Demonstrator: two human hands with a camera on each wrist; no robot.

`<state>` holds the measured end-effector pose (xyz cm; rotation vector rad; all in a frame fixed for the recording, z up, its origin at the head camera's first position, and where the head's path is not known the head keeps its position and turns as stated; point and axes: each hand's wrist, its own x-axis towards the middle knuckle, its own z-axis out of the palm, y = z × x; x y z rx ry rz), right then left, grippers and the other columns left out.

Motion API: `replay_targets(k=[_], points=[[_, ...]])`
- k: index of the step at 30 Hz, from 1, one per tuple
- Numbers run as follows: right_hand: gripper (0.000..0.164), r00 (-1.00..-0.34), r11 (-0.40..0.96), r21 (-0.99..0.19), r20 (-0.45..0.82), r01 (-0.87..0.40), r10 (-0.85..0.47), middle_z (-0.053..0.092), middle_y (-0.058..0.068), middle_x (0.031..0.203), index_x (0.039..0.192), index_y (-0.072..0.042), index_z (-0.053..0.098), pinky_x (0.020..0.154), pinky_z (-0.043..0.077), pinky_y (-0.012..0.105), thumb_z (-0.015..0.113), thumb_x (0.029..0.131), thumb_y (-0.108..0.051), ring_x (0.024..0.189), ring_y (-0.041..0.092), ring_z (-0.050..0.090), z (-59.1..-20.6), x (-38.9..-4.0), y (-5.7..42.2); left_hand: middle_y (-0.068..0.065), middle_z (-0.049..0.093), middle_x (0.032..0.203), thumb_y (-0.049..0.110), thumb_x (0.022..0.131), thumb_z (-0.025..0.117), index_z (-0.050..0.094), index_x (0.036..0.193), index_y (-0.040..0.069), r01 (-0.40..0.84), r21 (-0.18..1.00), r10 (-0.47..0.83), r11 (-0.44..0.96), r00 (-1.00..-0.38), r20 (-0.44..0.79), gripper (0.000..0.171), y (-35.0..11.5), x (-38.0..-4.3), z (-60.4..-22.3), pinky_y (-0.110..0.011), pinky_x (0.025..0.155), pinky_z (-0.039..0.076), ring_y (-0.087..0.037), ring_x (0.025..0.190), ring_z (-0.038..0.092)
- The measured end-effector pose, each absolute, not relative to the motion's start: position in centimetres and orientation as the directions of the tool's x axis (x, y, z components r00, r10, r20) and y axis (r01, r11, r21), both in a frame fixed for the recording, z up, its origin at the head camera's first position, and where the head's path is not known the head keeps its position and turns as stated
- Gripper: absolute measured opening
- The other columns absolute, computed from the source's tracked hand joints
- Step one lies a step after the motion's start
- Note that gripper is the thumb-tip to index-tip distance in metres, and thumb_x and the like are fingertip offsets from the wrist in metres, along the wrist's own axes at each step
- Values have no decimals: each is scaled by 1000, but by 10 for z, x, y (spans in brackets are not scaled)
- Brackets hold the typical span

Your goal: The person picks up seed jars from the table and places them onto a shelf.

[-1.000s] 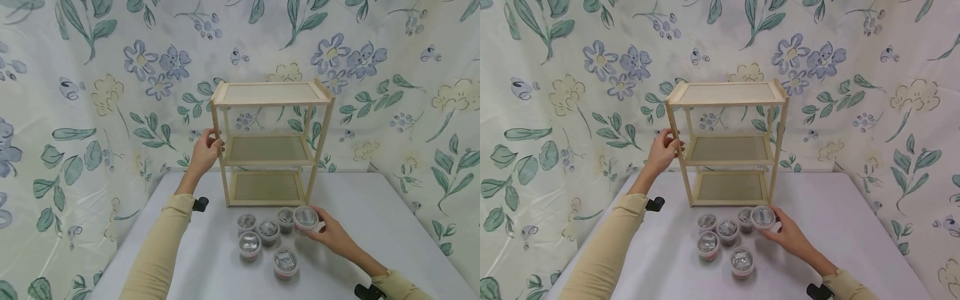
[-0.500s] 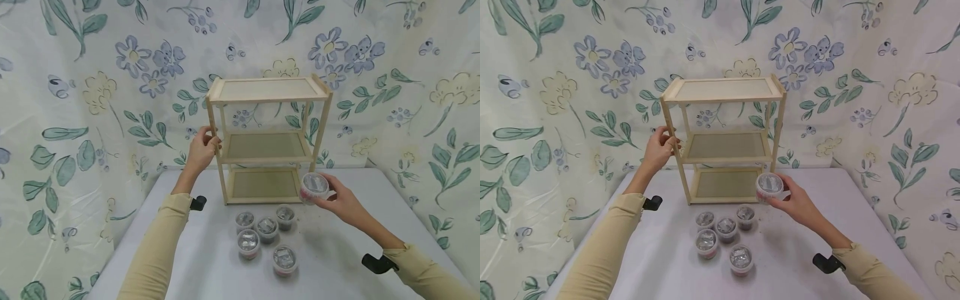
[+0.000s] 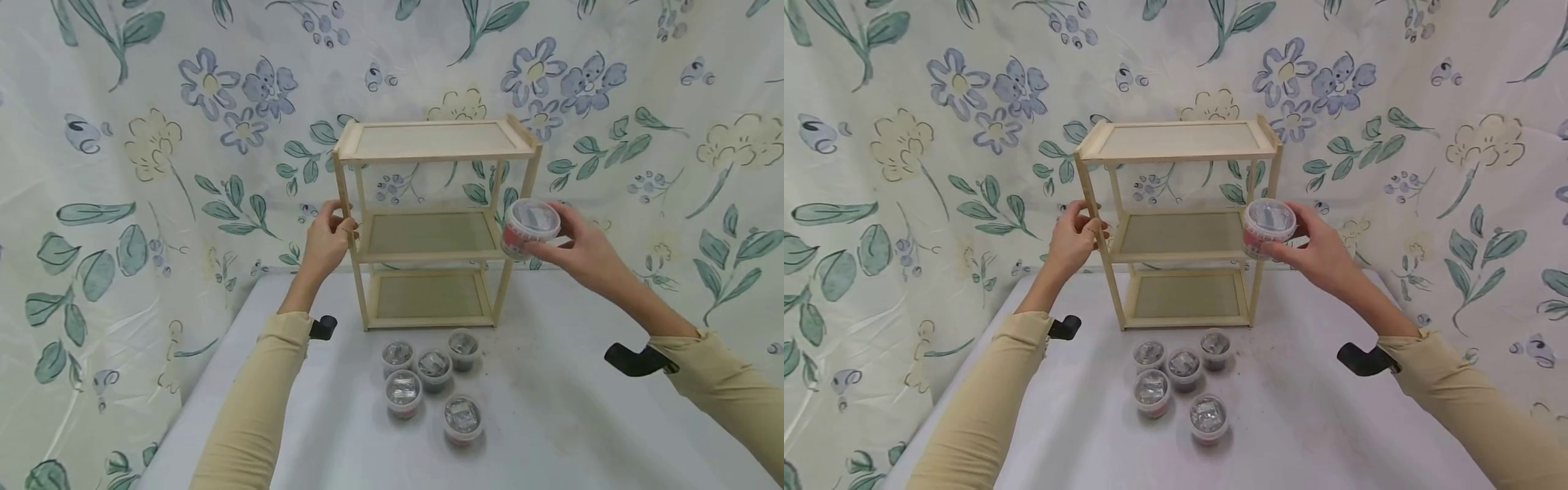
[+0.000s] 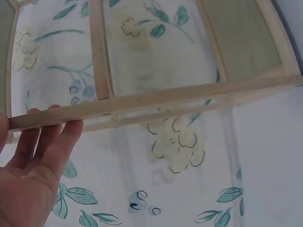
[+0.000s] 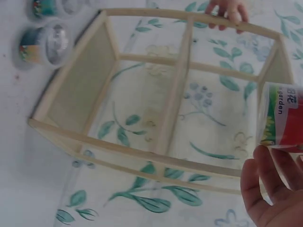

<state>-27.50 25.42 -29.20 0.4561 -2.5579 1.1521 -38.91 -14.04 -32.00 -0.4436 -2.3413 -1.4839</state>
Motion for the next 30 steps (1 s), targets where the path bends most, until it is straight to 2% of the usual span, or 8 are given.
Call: replay_targets(k=[4,8,14,22,30], points=[[70,-903,631,-668,408,-395,-133,51,13,136,151,-13,35,76,44,11,70,92,-27,112,24,51,-271,-281,251,-25,64,104,11,102,48,49,134,7,424,809,80,407,-899,430,32,-140,-389,-321,-48,86,54,-37,94,68],[68,-898,598,-690,422,-407,-124,53,11,133,151,-12,36,75,47,13,68,93,-29,106,20,51,-253,-288,245,-26,64,105,11,103,47,49,134,6,418,814,70,403,-901,428,31,-141,-388,-322,-49,87,54,-38,95,68],[67,-891,602,-680,435,-419,-130,53,10,131,151,-14,36,71,49,14,66,94,-33,101,19,50,-227,-297,240,-25,63,102,10,103,48,49,134,6,429,818,77,384,-897,434,32,-141,-389,-324,-49,86,55,-38,93,68],[69,-905,626,-663,381,-410,-188,51,11,132,152,-13,34,72,50,17,64,94,-35,104,21,53,-200,-310,238,-25,63,101,9,102,46,49,135,6,434,813,75,387,-894,442,33,-140,-389,-323,-50,86,54,-39,93,67],[71,-918,642,-664,351,-384,-187,53,10,128,153,-11,33,71,49,18,65,94,-36,103,15,53,-173,-322,243,-25,64,102,11,103,48,49,135,6,417,826,69,381,-903,424,33,-138,-390,-320,-49,87,54,-37,94,68]])
